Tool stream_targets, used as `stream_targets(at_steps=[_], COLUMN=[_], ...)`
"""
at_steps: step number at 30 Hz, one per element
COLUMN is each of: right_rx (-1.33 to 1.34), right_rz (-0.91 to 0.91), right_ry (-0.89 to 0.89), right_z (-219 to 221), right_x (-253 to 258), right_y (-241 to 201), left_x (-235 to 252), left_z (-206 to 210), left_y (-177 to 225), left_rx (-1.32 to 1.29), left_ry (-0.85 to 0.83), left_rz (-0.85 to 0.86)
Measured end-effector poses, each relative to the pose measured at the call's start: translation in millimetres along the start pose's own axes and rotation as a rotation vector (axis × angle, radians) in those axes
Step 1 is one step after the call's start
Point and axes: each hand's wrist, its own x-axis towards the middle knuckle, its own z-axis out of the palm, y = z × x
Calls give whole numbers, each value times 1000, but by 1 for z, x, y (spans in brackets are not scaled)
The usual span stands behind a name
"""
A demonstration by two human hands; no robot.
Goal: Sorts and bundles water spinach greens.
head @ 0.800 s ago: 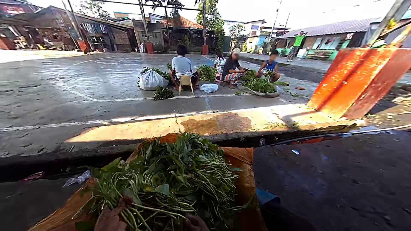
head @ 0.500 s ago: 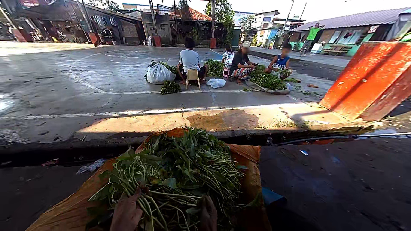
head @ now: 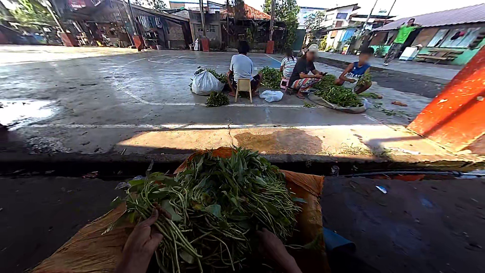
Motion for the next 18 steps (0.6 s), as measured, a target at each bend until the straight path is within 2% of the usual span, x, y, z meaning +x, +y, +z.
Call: stream_targets(at_steps=[3, 7, 12, 15, 18], right_rx=[102, 24, -82, -199, -191], right_rz=[75, 172, 234, 199, 148], right_ry=[324, 497, 412, 378, 385], right_z=[-6, -10, -48, -67, -98], right_x=[40, 68, 67, 63, 45], right_y=[-19, -5, 9, 6, -9], left_x=[-6, -6, -3, -3, -4], left_z=[1, 1, -2, -5, -4], left_y=[-1, 0, 3, 2, -1], left_rx=[-6, -64, -78, 5, 43], left_ry=[16, 53, 64, 63, 70], left_rz=[-24, -49, -37, -38, -70])
